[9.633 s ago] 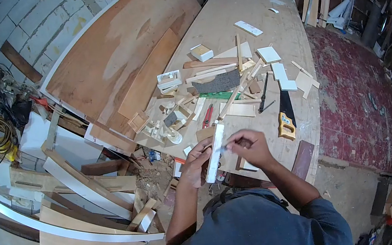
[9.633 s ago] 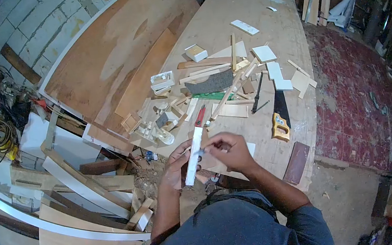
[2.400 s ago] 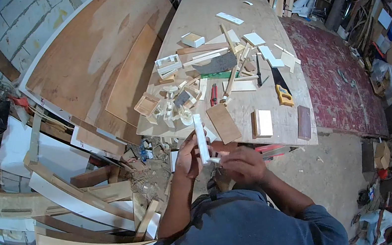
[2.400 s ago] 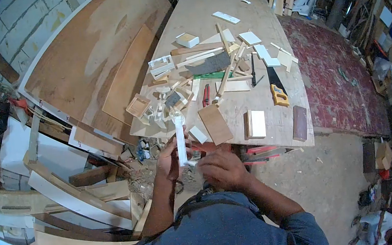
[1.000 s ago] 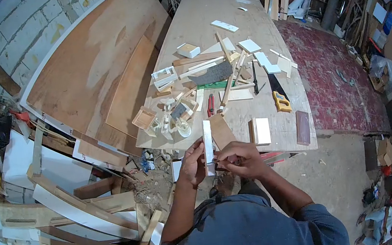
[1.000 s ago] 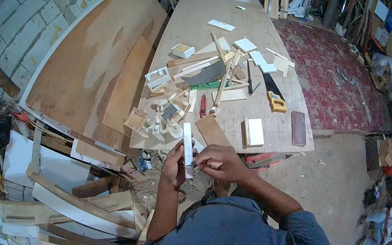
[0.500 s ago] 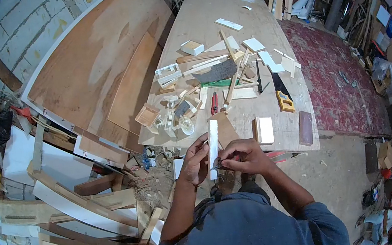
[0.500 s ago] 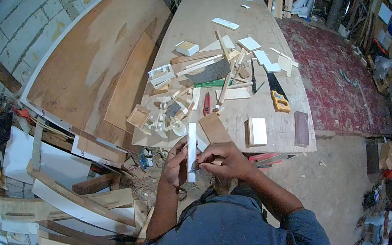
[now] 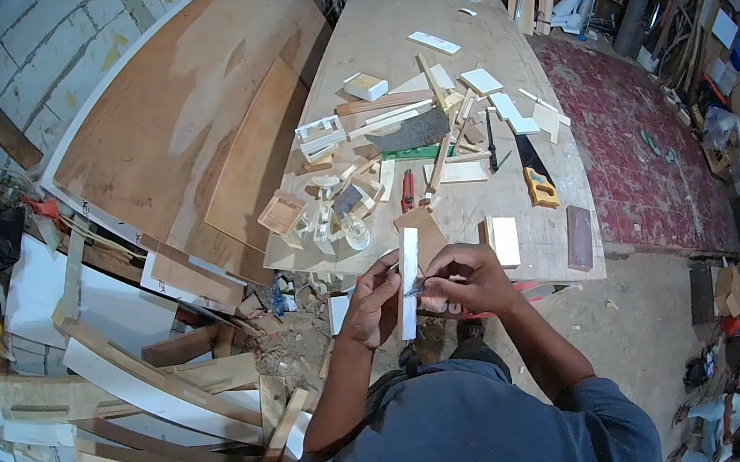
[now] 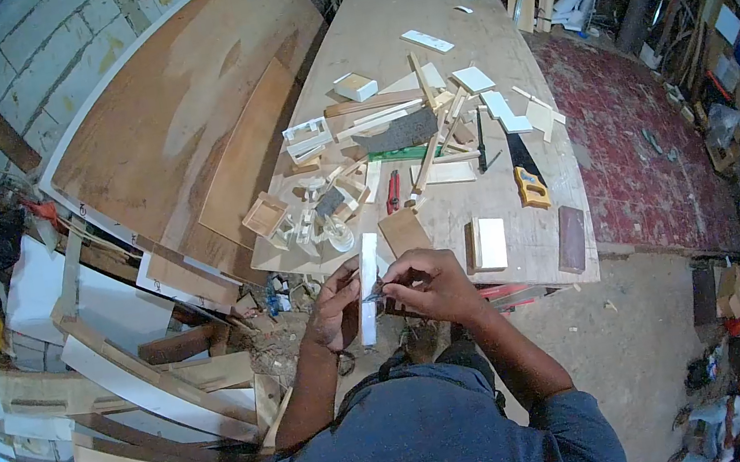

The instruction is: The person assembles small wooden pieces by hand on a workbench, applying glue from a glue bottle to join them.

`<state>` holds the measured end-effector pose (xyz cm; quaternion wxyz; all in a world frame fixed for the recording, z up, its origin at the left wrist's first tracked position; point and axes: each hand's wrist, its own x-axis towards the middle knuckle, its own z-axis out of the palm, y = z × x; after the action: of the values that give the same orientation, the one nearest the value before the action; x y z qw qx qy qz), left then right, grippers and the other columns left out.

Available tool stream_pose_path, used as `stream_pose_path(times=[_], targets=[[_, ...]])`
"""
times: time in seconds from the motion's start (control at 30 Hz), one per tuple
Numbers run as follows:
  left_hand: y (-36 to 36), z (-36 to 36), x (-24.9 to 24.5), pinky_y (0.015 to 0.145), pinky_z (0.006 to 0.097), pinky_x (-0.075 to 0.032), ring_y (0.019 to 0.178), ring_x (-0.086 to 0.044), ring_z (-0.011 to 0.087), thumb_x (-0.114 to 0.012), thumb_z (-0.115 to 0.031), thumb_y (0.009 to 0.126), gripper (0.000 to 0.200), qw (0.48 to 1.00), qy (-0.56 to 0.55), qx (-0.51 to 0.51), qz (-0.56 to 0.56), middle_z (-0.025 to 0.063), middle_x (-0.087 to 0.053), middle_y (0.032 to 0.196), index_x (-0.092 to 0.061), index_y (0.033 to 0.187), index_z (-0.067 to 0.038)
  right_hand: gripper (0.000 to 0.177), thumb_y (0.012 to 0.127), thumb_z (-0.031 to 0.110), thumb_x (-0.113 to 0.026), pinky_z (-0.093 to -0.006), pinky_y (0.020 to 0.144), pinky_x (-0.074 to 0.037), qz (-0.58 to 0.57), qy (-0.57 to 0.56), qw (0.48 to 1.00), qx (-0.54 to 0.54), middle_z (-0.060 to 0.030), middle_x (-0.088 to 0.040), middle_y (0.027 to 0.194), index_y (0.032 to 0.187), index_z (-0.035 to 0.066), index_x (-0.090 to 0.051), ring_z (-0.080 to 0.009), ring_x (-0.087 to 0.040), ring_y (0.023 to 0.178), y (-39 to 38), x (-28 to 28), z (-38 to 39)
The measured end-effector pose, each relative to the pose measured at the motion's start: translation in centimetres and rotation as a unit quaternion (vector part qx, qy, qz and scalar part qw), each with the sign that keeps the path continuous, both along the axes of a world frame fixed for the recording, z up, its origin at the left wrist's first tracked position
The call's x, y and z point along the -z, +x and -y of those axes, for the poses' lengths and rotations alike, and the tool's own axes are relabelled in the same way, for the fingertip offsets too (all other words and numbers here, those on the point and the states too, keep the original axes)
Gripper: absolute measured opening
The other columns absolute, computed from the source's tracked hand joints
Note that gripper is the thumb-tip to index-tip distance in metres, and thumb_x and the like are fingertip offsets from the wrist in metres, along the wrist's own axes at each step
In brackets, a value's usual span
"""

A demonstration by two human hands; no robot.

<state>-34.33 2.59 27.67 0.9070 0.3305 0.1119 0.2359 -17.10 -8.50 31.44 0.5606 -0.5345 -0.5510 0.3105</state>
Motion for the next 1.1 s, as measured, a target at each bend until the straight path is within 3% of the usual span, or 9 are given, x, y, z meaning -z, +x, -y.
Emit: stream_pose_path(times=[0.03, 0.37, 0.43, 0.67, 0.77, 0.83, 0.97, 1.1], targets=[[-0.1, 0.0, 0.1, 0.089, 0.0333, -0.049, 0.1, -0.062, 0.018, -0.058, -0.012, 0.092, 0.044, 1.0, 0.004, 0.001, -0.004, 0.0098, -0.062, 0.113, -0.047, 0.133, 0.0, 0.009, 0.081, 0.005, -0.073, -0.0246, 0.063, -0.051, -0.004, 0.0, 1.0, 0.004, -0.0058, -0.064, 0.081, 0.087, 0.001, -0.067, -0.0101, -0.061, 0.072, 0.0, 0.1, 0.0], [-0.3, 0.6, -0.2, 0.086, 0.0314, -0.05, 0.097, -0.062, 0.0153, -0.058, -0.009, 0.092, 0.042, 1.0, 0.003, 0.008, -0.008, 0.0076, -0.064, 0.109, -0.048, 0.132, 0.0, 0.011, 0.082, 0.006, -0.074, -0.0252, 0.069, -0.051, -0.066, -0.002, 0.998, 0.006, -0.0066, -0.066, 0.086, 0.088, -0.001, -0.067, -0.01, -0.062, 0.078, 0.7, -0.1, 0.0], [-0.3, 0.9, -0.4, 0.085, 0.0304, -0.05, 0.095, -0.062, 0.0143, -0.059, -0.009, 0.091, 0.042, 1.0, -0.005, 0.015, -0.009, 0.0067, -0.064, 0.107, -0.049, 0.132, 0.0, 0.008, 0.083, -0.002, -0.07, -0.0258, 0.07, -0.051, -0.052, 0.001, 0.999, 0.01, -0.0067, -0.065, 0.087, 0.091, -0.002, -0.066, -0.0112, -0.063, 0.08, 1.0, -0.3, 0.0], [0.0, 1.6, -0.8, 0.085, 0.0295, -0.049, 0.094, -0.061, 0.0137, -0.061, -0.011, 0.09, 0.042, 0.999, 0.021, 0.03, -0.007, 0.0058, -0.062, 0.106, -0.051, 0.129, 0.0, 0.009, 0.083, -0.002, -0.07, -0.0253, 0.069, -0.05, -0.104, 0.018, 0.993, 0.047, -0.0058, -0.065, 0.085, 0.09, -0.002, -0.066, -0.0107, -0.062, 0.078, 1.8, -0.5, 0.0], [-0.1, 1.3, -0.1, 0.093, 0.0317, -0.047, 0.106, -0.059, 0.0165, -0.056, -0.007, 0.094, 0.041, 0.998, 0.015, 0.054, 0.023, 0.0064, -0.061, 0.114, -0.048, 0.133, -0.001, 0.007, 0.083, -0.003, -0.07, -0.0251, 0.069, -0.05, -0.139, 0.039, 0.988, 0.048, -0.0052, -0.065, 0.085, 0.089, -0.001, -0.067, -0.0103, -0.061, 0.077, 2.0, -0.8, 0.6], [0.0, 1.4, -0.7, 0.09, 0.032, -0.049, 0.102, -0.061, 0.0172, -0.056, -0.009, 0.094, 0.041, 0.999, -0.011, 0.04, 0.03, 0.0077, -0.063, 0.11, -0.048, 0.133, -0.001, 0.007, 0.083, -0.002, -0.071, -0.0253, 0.07, -0.051, -0.076, -0.007, 0.997, -0.016, -0.006, -0.066, 0.086, 0.089, -0.001, -0.068, -0.0111, -0.063, 0.079, 1.9, -1.1, 1.4], [0.0, 1.3, 0.0, 0.087, 0.0324, -0.05, 0.096, -0.063, 0.0181, -0.056, -0.01, 0.094, 0.04, 1.0, -0.007, 0.017, 0.012, 0.0092, -0.065, 0.104, -0.048, 0.132, 0.0, 0.01, 0.082, 0.004, -0.072, -0.0281, 0.077, -0.051, -0.064, -0.046, 0.99, -0.119, -0.0062, -0.07, 0.093, 0.092, 0.002, -0.069, -0.0128, -0.065, 0.083, 0.6, -1.5, 2.2], [0.1, 1.2, 0.6, 0.084, 0.031, -0.05, 0.096, -0.063, 0.0168, -0.055, -0.013, 0.094, 0.041, 1.0, 0.006, 0.026, 0.015, 0.0092, -0.063, 0.11, -0.047, 0.132, 0.0, 0.011, 0.082, 0.003, -0.073, -0.0279, 0.076, -0.052, 0.003, -0.011, 0.994, -0.113, -0.0071, -0.069, 0.091, 0.092, 0.002, -0.07, -0.0129, -0.065, 0.081, 0.4, -1.0, 2.3]])
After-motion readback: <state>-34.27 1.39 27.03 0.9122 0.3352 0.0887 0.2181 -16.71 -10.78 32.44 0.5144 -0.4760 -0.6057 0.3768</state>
